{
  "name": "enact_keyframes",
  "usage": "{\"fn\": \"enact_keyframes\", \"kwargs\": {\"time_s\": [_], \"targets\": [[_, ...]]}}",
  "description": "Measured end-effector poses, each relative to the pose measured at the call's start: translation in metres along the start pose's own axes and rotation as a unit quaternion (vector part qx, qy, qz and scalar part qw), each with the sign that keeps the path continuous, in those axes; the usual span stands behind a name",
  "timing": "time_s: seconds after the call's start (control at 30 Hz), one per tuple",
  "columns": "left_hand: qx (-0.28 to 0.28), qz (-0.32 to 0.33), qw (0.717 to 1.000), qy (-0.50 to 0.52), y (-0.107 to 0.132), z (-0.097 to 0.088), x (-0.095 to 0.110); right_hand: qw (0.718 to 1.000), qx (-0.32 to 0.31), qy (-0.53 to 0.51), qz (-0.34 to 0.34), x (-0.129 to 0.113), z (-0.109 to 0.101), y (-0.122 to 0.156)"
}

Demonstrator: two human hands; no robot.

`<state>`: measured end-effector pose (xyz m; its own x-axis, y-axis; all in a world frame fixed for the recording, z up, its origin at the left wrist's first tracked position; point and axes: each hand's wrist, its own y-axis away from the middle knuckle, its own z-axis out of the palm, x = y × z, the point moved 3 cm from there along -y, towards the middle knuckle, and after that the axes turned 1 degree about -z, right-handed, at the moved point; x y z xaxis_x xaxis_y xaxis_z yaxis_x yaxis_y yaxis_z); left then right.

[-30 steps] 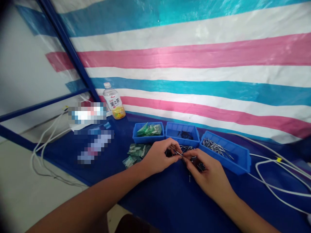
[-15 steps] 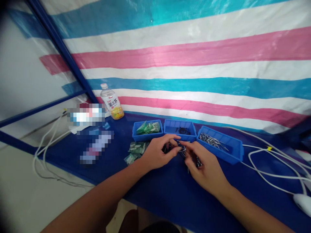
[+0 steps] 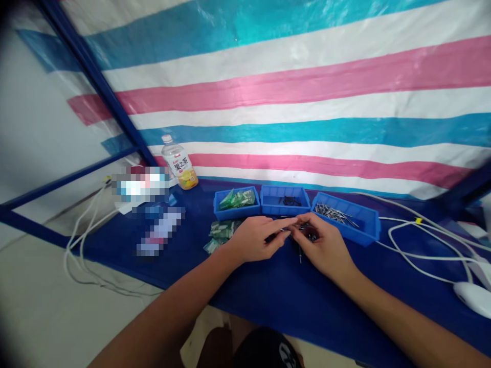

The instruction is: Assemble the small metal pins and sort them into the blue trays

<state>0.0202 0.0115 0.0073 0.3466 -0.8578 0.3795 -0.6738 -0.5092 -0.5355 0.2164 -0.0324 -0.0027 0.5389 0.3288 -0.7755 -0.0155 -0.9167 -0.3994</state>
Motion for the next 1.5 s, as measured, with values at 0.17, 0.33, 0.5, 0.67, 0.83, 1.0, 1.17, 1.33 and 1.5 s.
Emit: {"fn": "enact_keyframes", "kwargs": {"time_s": [0.17,0.33,0.5,0.67,0.83,1.0,1.17,1.33,1.5], "targets": [[-0.006,-0.017,0.998,0.057,0.000,-0.001,0.004,1.000,0.018,0.005,-0.011,-0.007,0.000,0.001],[-0.012,-0.073,0.990,0.124,-0.002,-0.006,0.009,0.999,0.035,-0.009,-0.029,-0.010,-0.002,0.001],[0.007,-0.094,0.984,0.149,-0.005,-0.006,0.006,0.998,0.027,-0.006,-0.052,-0.008,-0.002,0.001],[0.021,-0.063,0.984,0.162,-0.006,-0.002,0.001,0.998,0.015,0.009,-0.053,-0.007,-0.002,0.001],[0.045,-0.065,0.982,0.170,-0.007,0.003,-0.006,0.997,-0.002,0.002,-0.079,-0.009,0.000,-0.001],[0.054,-0.088,0.978,0.181,-0.008,0.007,-0.015,0.995,-0.012,0.015,-0.093,-0.008,0.001,-0.002],[0.074,-0.102,0.974,0.188,-0.009,0.005,-0.015,0.994,-0.007,0.034,-0.103,-0.008,-0.001,-0.003],[0.084,-0.112,0.965,0.222,-0.009,0.005,-0.012,0.995,-0.008,0.041,-0.086,-0.009,-0.002,-0.002],[0.071,-0.148,0.951,0.260,-0.009,0.004,-0.015,0.999,0.000,0.032,-0.020,-0.003,0.000,0.001]]}}
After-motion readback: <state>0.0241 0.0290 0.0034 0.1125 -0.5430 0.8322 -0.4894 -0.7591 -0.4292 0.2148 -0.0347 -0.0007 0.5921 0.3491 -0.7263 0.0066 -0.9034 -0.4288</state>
